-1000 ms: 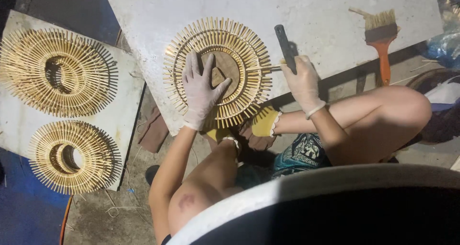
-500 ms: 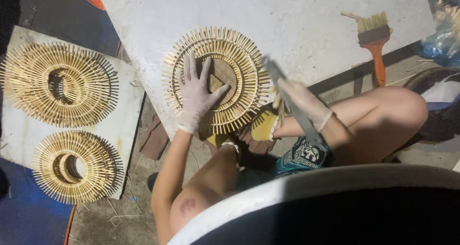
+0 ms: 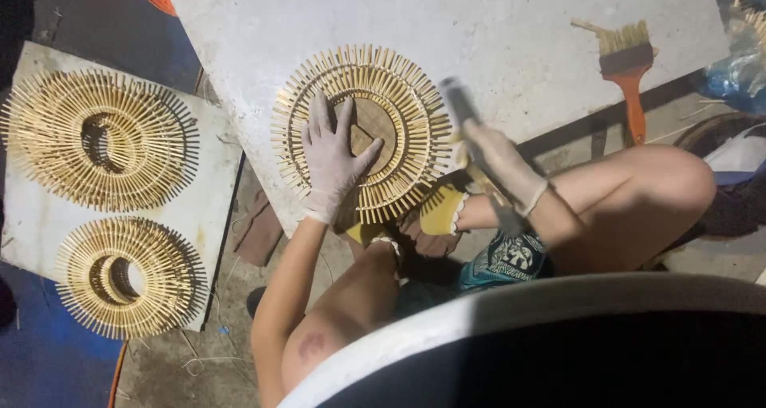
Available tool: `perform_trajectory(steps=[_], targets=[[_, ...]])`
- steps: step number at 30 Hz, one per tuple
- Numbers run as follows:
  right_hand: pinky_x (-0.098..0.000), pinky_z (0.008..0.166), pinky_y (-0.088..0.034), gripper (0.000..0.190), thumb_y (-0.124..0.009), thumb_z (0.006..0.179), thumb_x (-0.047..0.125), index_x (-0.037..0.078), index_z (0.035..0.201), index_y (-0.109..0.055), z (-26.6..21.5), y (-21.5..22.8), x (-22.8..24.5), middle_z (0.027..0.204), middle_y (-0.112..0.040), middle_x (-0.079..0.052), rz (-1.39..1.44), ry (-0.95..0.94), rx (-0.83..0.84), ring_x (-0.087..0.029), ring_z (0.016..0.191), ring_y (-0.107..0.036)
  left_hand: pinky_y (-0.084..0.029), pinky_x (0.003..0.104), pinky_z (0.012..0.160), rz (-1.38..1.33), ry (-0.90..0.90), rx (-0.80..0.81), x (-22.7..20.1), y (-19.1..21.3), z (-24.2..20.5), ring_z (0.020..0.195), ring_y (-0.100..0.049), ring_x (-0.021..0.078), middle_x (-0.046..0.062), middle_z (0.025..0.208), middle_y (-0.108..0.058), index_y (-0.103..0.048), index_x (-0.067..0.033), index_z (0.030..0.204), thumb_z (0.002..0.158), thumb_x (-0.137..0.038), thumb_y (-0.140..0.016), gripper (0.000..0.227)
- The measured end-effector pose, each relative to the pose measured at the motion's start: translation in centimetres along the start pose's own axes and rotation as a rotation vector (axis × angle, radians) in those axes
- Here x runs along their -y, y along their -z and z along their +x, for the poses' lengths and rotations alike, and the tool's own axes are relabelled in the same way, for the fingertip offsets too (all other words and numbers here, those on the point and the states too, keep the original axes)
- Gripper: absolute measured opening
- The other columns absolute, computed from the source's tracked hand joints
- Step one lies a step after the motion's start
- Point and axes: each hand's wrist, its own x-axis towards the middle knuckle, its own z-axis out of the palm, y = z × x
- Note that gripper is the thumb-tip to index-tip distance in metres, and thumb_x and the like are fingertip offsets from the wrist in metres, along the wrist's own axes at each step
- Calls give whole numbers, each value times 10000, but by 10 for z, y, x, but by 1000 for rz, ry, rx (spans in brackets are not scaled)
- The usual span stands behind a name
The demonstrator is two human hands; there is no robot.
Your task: The person picks up a circular bamboo frame and places it onto a wooden block to scrape the inner edges with a metal tool. They rotate the frame by hand while scraping before setting it aside and repeating the process with another frame.
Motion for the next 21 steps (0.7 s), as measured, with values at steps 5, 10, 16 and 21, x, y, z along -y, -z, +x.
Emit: perform_trajectory(steps=[5,10,16,21], targets=[[-222,372,-405,464,-372,1117,407,26,957,-584,5,-4,-8,679,-608,2,-33,-59,44,-63,437,-469,-262,587,1203,-18,60,-55,-7,-14,-11,1556,-226,433,271,1675,-223,-421,-133,1595,919,-593,-757,884],[-207,673,-554,350,-541,1006,212,45,1313,-573,-17,-3,21,924,-690,0,107,112,-6,-71,739,-611,-171,651,1218,-226,297,-86,-21,-11,-30,1569,-145,475,339,1686,-109,-354,-98,1619,933,-549,-757,915],[-359,812,-552,205,-720,965,121,16,1135,-675,35,41,-20,1034,-689,-115,-545,646,-488,-225,934,-681,-178,626,1215,-101,136,17,-3,7,-11,1551,-158,481,306,1660,-167,-387,-109,1597,880,-582,-778,944],[-434,815,-539,194,-740,927,139,65,1105,-725,42,19,-4,1043,-697,-138,-709,691,-699,-316,953,-690,-222,589,1218,-79,84,3,-1,-2,-12,1550,-202,462,295,1664,-210,-414,-114,1585,886,-561,-783,907]])
